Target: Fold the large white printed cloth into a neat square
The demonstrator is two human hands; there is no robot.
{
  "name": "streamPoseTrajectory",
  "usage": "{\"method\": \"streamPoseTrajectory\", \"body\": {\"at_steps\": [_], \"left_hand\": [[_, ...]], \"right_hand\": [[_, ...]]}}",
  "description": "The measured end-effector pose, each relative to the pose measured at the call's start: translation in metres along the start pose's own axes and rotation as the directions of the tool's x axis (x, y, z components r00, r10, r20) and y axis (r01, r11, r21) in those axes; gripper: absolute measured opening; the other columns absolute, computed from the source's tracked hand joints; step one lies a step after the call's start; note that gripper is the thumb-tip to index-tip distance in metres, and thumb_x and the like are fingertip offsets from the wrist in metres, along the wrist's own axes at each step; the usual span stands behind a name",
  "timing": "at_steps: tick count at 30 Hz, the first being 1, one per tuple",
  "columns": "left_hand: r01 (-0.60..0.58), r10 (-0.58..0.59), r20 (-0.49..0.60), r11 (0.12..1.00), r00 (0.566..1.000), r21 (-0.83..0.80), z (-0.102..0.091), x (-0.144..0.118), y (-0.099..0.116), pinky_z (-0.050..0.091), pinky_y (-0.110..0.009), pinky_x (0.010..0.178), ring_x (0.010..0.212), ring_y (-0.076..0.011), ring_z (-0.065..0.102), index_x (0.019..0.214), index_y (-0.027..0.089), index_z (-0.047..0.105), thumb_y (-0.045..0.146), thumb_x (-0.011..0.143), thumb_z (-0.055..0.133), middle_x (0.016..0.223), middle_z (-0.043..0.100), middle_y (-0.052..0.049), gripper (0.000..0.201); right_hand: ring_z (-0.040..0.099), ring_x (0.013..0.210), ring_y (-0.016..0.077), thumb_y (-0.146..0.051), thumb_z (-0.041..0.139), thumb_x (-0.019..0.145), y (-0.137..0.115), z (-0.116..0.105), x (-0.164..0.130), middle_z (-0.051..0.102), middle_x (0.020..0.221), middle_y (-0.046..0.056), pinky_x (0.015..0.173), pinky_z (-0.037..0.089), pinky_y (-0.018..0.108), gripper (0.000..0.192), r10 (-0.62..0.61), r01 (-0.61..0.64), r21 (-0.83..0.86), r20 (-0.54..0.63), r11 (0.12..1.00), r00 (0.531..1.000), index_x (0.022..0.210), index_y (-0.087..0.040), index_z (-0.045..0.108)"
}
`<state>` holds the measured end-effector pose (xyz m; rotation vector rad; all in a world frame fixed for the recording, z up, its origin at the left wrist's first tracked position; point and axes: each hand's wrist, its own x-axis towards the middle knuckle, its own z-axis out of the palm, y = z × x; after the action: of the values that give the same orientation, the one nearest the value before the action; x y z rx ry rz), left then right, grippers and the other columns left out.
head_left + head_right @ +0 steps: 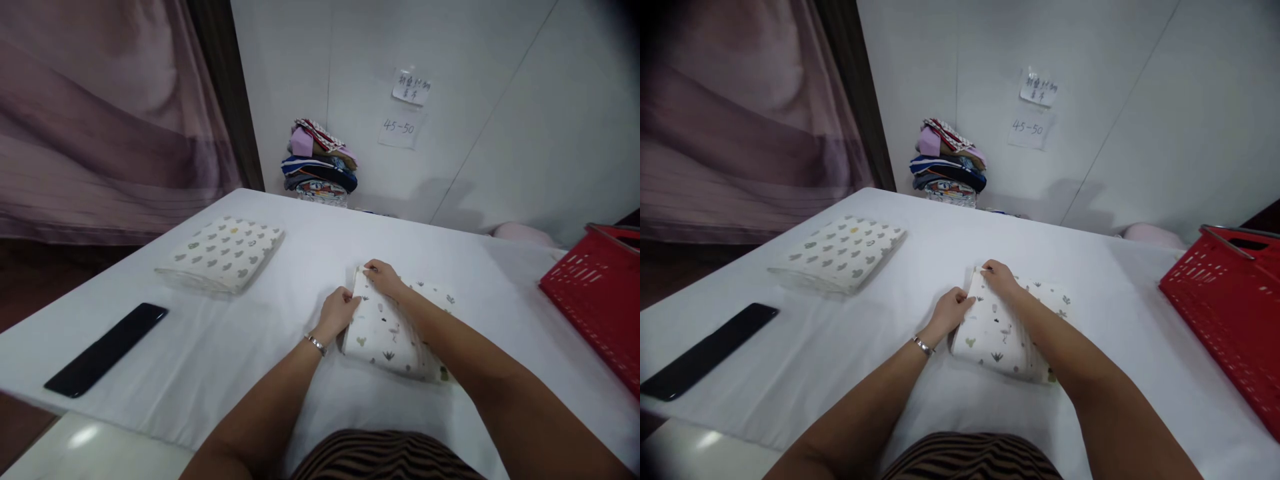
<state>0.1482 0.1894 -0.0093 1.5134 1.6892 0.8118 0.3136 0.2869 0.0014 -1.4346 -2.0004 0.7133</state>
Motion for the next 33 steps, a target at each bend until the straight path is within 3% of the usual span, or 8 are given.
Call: {"method": "streamPoseTrajectory", "body": {"at_steps": [10,16,21,27,33], "left_hand": [[0.001,-0.001,-0.019,1.000,1.000,-0.030,0.003,0.017,0.006,0.041,-0.026,0.067,0.077,-0.0170,0.061,0.101,0.018,0.064,0.042,0.078,0.062,0.084,0.067,-0.003,0.034],[-0.011,0.009,-0.038,0.999,0.999,-0.052,0.004,0.022,0.011,0.040,-0.025,0.066,0.077,-0.0157,0.059,0.087,0.017,0.067,0.035,0.077,0.061,0.083,0.067,-0.003,0.021],[-0.021,0.022,0.008,0.998,1.000,-0.056,0.005,0.025,0.010,0.036,-0.025,0.060,0.067,-0.0144,0.056,0.074,0.017,0.067,0.034,0.077,0.057,0.071,0.065,-0.001,0.020],[-0.057,0.055,-0.026,0.997,0.998,-0.054,0.004,0.025,0.011,0.035,-0.025,0.058,0.064,-0.0135,0.053,0.066,0.017,0.065,0.036,0.076,0.057,0.066,0.062,0.000,0.023],[-0.025,0.025,-0.004,0.997,1.000,-0.077,0.002,0.023,0.015,0.034,-0.025,0.056,0.061,-0.0139,0.054,0.062,0.017,0.063,0.039,0.077,0.056,0.062,0.062,0.000,0.028]], "right_hand": [[0.053,0.069,0.0158,-0.035,0.049,0.073,-0.002,-0.002,0.001,0.062,0.071,0.000,0.065,0.039,0.027,0.021,-0.019,0.018,0.052,0.006,0.998,1.000,0.079,-0.019,0.062],[0.055,0.070,0.0162,-0.035,0.049,0.074,-0.001,-0.003,-0.002,0.066,0.077,0.001,0.069,0.041,0.028,0.025,-0.054,0.058,0.118,-0.035,0.991,0.998,0.084,-0.019,0.065],[0.056,0.073,0.0167,-0.037,0.050,0.075,-0.001,-0.003,-0.003,0.066,0.080,0.001,0.069,0.041,0.028,0.025,-0.045,0.054,0.163,-0.056,0.985,0.997,0.085,-0.019,0.065],[0.051,0.065,0.0152,-0.035,0.050,0.074,-0.003,-0.003,-0.001,0.062,0.070,-0.001,0.062,0.039,0.026,0.022,-0.011,0.012,0.095,-0.008,0.995,1.000,0.081,-0.020,0.064],[0.053,0.068,0.0152,-0.032,0.050,0.075,-0.003,0.001,0.003,0.063,0.071,-0.001,0.064,0.040,0.026,0.019,-0.011,0.009,0.070,0.029,0.998,1.000,0.080,-0.020,0.064]]}}
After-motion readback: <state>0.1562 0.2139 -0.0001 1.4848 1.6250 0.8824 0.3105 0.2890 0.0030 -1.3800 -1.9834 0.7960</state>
